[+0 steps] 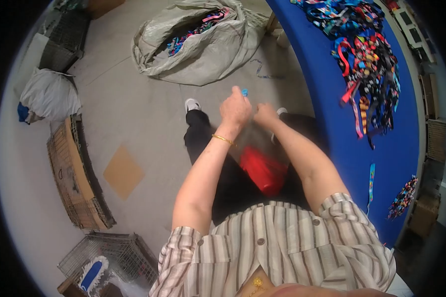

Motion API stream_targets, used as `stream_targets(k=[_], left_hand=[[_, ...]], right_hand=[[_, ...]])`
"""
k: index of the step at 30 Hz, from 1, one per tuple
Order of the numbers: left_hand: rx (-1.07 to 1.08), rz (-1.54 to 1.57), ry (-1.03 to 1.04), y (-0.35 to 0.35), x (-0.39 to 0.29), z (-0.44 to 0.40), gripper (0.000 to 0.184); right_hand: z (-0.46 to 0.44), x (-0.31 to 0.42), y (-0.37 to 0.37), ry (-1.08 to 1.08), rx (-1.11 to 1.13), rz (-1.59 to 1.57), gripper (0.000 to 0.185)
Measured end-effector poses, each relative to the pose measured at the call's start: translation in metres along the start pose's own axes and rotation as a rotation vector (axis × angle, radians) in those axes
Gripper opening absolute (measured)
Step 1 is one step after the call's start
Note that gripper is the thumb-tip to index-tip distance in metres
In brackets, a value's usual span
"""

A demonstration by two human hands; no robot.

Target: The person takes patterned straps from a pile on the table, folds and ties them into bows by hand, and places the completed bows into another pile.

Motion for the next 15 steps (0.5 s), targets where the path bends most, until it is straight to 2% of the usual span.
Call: stream_targets(k=[7, 11, 14, 15], left_hand=[[0.081, 0.184, -0.081, 0.075, 0.04, -0.081, 0.02], [0.195, 0.109, -0.17, 0.102, 0.086, -0.1, 0.019], [0.349, -0.061, -0.081, 0.101, 0.096, -0.114, 0.017], [0.285, -0.058, 0.019, 0.094, 0.088, -0.118, 0.015]], right_hand=[[-0.105, -0.061, 0.064, 0.218, 0.027, -0.056, 0.046], [-0.189, -0.105, 0.113, 0.252, 0.049, -0.074, 0.046], [-0.238, -0.101, 0.116, 0.35, 0.103, -0.184, 0.048], [-0.253, -0.102, 0.121, 0.346, 0.103, -0.21, 0.049]])
Point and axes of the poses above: each hand's wrist, its own z-axis away from the middle knuckle, its own y-axis out of the palm, x = y × z, the point moved 1 cm from there along -z, towards the middle knuckle, and after that the axes turned 10 degrees about -x, right-handed, at the moved point
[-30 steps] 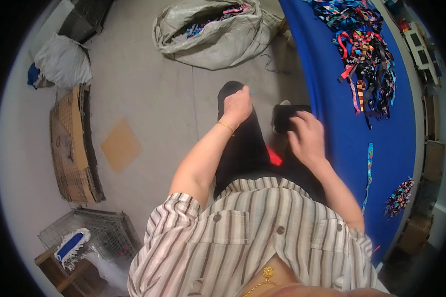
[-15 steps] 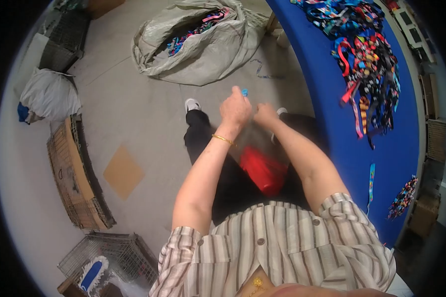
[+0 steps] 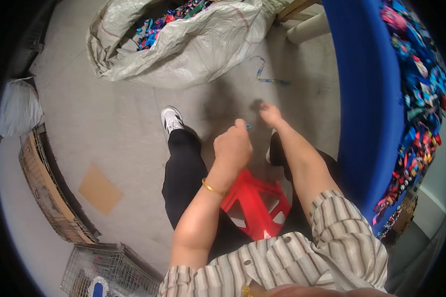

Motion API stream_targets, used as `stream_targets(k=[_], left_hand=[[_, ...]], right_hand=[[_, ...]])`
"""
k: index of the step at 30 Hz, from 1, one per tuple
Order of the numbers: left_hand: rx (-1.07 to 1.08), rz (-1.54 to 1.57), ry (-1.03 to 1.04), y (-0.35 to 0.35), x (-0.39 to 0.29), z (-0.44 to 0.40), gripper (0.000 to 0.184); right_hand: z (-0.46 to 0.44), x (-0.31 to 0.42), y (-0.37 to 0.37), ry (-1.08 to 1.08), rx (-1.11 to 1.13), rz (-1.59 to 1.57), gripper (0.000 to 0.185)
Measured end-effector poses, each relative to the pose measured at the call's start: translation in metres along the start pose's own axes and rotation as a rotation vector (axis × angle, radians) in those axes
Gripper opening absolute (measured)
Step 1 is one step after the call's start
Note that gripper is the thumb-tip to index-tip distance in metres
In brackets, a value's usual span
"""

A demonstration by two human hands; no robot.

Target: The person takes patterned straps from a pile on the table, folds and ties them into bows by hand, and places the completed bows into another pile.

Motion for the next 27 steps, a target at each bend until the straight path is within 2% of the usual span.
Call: stream_targets(k=[3, 6, 10, 13, 14, 15, 17, 21, 22, 23, 25, 26, 27], left_hand=[[-0.05, 0.013, 0.055, -0.014, -0.014, -0.003, 0.014], [-0.025, 0.003, 0.1, -0.016, -0.01, 0.011, 0.016], [0.112, -0.001, 0.054, -0.019, -0.009, 0.02, 0.019], [0.142, 0.023, 0.014, -0.023, -0.004, 0.024, 0.021], [0.155, 0.034, -0.007, -0.025, -0.003, 0.025, 0.023], [0.168, 0.045, -0.03, -0.026, -0.002, 0.024, 0.024], [0.122, 0.164, -0.038, -0.026, 0.003, 0.022, 0.032], [0.04, 0.376, -0.077, -0.018, 0.006, 0.022, 0.028], [0.012, 0.445, -0.083, -0.017, 0.006, 0.02, 0.025], [0.068, 0.629, -0.298, -0.019, 0.008, 0.016, 0.021], [0.19, 0.993, -0.732, -0.027, 0.012, 0.005, 0.015], [0.107, 1.094, -0.719, -0.034, 0.019, -0.004, 0.015], [0.026, 1.19, -0.707, -0.043, 0.031, -0.012, 0.018]], right_hand=[[-0.059, -0.006, 0.023, -0.082, -0.023, -0.044, 0.05], [-0.121, -0.022, 0.054, -0.065, -0.043, -0.106, 0.052], [-0.163, -0.006, 0.059, -0.099, -0.14, -0.085, 0.053], [-0.192, 0.0, 0.064, -0.011, -0.128, -0.151, 0.055], [-0.198, 0.006, 0.063, -0.054, -0.15, -0.051, 0.056], [-0.207, 0.006, 0.066, 0.011, -0.111, -0.147, 0.055], [-0.221, 0.007, 0.071, 0.143, -0.024, -0.335, 0.055], [-0.231, -0.002, 0.098, 0.087, 0.02, -0.434, 0.05], [-0.217, 0.002, 0.099, -0.007, -0.051, -0.429, 0.048], [-0.194, 0.008, 0.103, -0.105, -0.122, -0.425, 0.046], [-0.162, 0.009, 0.112, -0.161, -0.027, -0.242, 0.042], [-0.124, 0.022, 0.105, -0.123, 0.056, -0.279, 0.038], [-0.117, 0.002, 0.142, -0.262, -0.045, -0.213, 0.035]])
Point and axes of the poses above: each hand's wrist, its own z-axis away from the middle knuckle, its own y-axis out of the palm, x = y × z, the point moved 1 cm from there along -z, towards the middle knuckle, and after that the axes turned 10 degrees about -x, right-handed, at the moved point
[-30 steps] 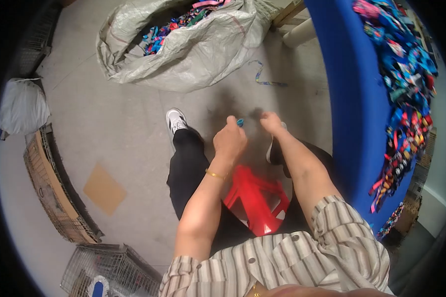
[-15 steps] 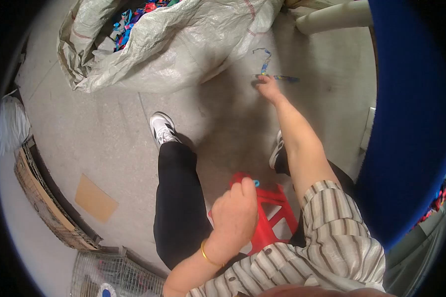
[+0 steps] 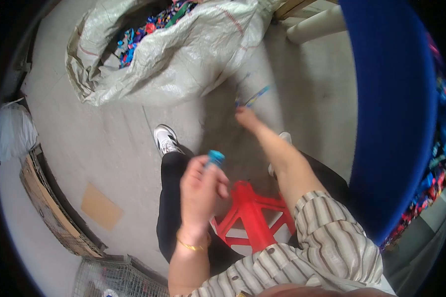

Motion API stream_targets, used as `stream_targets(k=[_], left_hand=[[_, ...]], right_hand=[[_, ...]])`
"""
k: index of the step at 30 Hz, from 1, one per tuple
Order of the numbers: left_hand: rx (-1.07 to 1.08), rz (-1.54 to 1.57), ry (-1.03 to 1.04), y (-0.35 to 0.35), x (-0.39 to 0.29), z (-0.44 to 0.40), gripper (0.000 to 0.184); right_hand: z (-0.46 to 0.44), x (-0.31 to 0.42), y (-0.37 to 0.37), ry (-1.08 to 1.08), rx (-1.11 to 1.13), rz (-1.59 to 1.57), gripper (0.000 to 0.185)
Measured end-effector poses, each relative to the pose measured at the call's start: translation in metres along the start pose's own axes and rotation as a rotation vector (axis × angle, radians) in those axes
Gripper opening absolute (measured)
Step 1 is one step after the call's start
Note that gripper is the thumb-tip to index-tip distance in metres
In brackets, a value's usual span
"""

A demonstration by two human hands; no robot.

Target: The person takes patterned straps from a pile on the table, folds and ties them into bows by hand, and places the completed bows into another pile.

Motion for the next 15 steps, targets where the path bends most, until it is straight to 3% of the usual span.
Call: stream_targets(k=[2, 3, 4, 5, 6, 8, 10, 12, 13, 15], left_hand=[[0.064, 0.237, 0.294, -0.026, -0.024, -0.023, 0.034], [-0.017, 0.398, 0.391, -0.014, -0.058, -0.017, 0.044], [-0.102, 0.56, 0.476, -0.006, -0.088, -0.004, 0.056], [-0.129, 0.525, 0.402, -0.022, -0.078, -0.013, 0.064], [-0.155, 0.492, 0.338, -0.041, -0.059, -0.034, 0.074], [-0.206, 0.176, 0.248, -0.038, -0.037, -0.051, 0.082], [-0.24, -0.169, 0.453, -0.03, -0.011, -0.065, 0.073], [-0.269, -0.401, 0.4, -0.027, 0.002, -0.065, 0.057], [-0.289, -0.521, 0.507, -0.026, 0.012, -0.071, 0.048], [-0.28, -0.659, 0.666, -0.015, 0.022, -0.074, 0.033]], right_hand=[[0.054, 0.01, 0.01, -0.047, 0.165, 0.102, 0.036], [0.093, 0.022, 0.007, -0.066, 0.092, 0.025, 0.033], [0.126, 0.031, 0.006, 0.06, 0.122, -0.11, 0.032], [0.15, 0.042, -0.003, -0.049, 0.214, 0.047, 0.032], [0.18, 0.044, -0.006, -0.039, 0.192, -0.031, 0.031], [0.214, 0.028, -0.004, -0.16, 0.301, 0.087, 0.033], [0.239, 0.03, -0.018, -0.183, 0.306, 0.146, 0.037], [0.266, 0.05, -0.041, -0.131, 0.25, 0.13, 0.039], [0.266, 0.06, -0.049, -0.134, 0.312, 0.183, 0.04], [0.271, 0.085, -0.072, -0.289, 0.283, 0.187, 0.04]])
Point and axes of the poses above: each hand's wrist, its own z-axis away from the middle knuckle, its own y-axis out of the palm, x = y × z, the point moved 1 cm from there along -z, towards the middle knuckle, and after that the axes turned 10 degrees about -x, right-handed, at the moved point
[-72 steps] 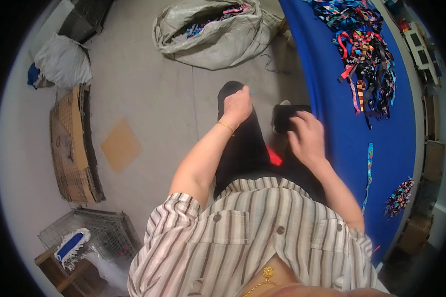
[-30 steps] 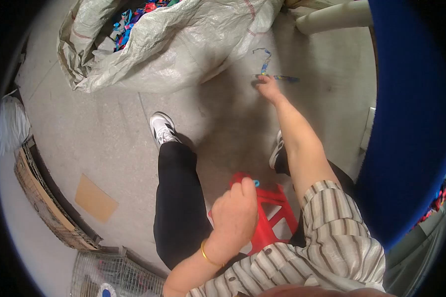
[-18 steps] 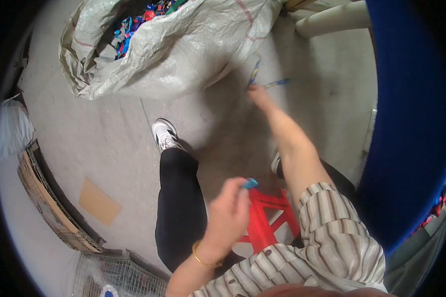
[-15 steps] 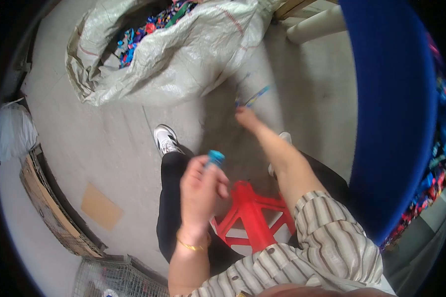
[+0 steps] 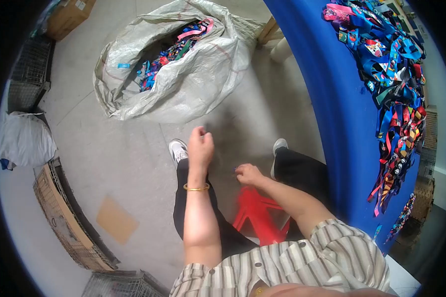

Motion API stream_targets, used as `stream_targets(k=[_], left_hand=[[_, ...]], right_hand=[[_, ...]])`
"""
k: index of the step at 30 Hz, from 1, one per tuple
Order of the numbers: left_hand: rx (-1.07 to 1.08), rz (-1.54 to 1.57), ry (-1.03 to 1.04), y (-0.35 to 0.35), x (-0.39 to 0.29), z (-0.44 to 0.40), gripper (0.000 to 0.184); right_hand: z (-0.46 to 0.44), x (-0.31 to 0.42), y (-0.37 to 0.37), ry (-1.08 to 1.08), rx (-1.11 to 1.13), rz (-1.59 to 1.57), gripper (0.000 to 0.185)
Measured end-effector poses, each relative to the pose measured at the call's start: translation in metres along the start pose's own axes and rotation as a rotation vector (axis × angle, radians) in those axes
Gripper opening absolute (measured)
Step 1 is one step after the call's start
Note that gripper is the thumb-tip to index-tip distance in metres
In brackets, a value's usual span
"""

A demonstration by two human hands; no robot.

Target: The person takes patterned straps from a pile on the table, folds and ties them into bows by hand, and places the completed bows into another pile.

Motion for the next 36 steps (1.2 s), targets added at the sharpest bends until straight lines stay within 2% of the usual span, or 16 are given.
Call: stream_targets(k=[1, 2, 3, 5, 8, 10, 12, 13, 16, 19, 22, 25, 27, 29, 31, 36], left_hand=[[0.004, -0.026, 0.129, 0.006, -0.005, 0.005, 0.029], [0.023, -0.024, 0.183, 0.013, -0.009, 0.012, 0.027], [0.044, -0.017, 0.231, 0.018, -0.018, 0.019, 0.025], [0.171, -0.019, 0.189, 0.027, -0.024, 0.026, 0.025], [0.391, -0.047, 0.16, 0.027, -0.045, 0.026, 0.028], [0.572, -0.005, 0.164, 0.016, -0.064, 0.026, 0.035], [0.723, 0.181, 0.115, 0.0, -0.083, 0.039, 0.034], [0.803, 0.27, 0.097, -0.005, -0.091, 0.051, 0.033], [0.869, 0.465, -0.158, -0.029, -0.104, 0.097, 0.041], [0.783, 0.545, -0.057, -0.05, -0.098, 0.138, 0.03], [0.841, 0.541, -0.087, -0.09, -0.108, 0.178, 0.023], [0.844, 0.459, -0.024, -0.131, -0.137, 0.211, 0.017], [0.832, 0.378, 0.116, -0.152, -0.173, 0.238, 0.016], [0.898, 0.341, 0.189, -0.16, -0.201, 0.262, 0.018], [0.927, 0.217, 0.334, -0.157, -0.233, 0.289, 0.019], [0.919, -0.108, 0.743, -0.122, -0.313, 0.359, 0.019]], right_hand=[[-0.003, 0.007, -0.012, -0.074, -0.02, 0.024, 0.04], [-0.013, 0.01, -0.016, -0.213, -0.126, -0.012, 0.028], [-0.016, 0.018, -0.027, -0.139, -0.132, -0.177, 0.027], [-0.016, 0.056, -0.066, 0.014, -0.156, -0.5, 0.024], [-0.015, 0.093, -0.121, 0.216, -0.11, -0.606, 0.022], [-0.002, 0.108, -0.149, 0.188, -0.164, -0.684, 0.022], [0.017, 0.115, -0.172, 0.114, -0.214, -0.809, 0.023], [0.031, 0.123, -0.186, 0.148, -0.226, -0.817, 0.022], [0.08, 0.149, -0.22, 0.239, -0.14, -0.852, 0.02], [0.123, 0.165, -0.227, 0.25, -0.07, -0.884, 0.02], [0.179, 0.185, -0.236, 0.167, 0.026, -0.863, 0.027], [0.248, 0.193, -0.258, 0.045, 0.162, -0.874, 0.027], [0.313, 0.202, -0.294, 0.029, 0.141, -0.798, 0.025], [0.383, 0.206, -0.328, 0.049, 0.064, -0.743, 0.027], [0.442, 0.171, -0.339, -0.013, -0.022, -0.785, 0.027], [0.614, 0.102, -0.352, 0.148, -0.352, -0.785, 0.025]])
Point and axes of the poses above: each hand's wrist, its own z-axis away from the middle knuckle, its own y-axis out of the palm, x = y × z, the point moved 1 cm from there along -z, towards the middle knuckle, and after that the axes turned 10 degrees about -x, right-handed, at the moved point
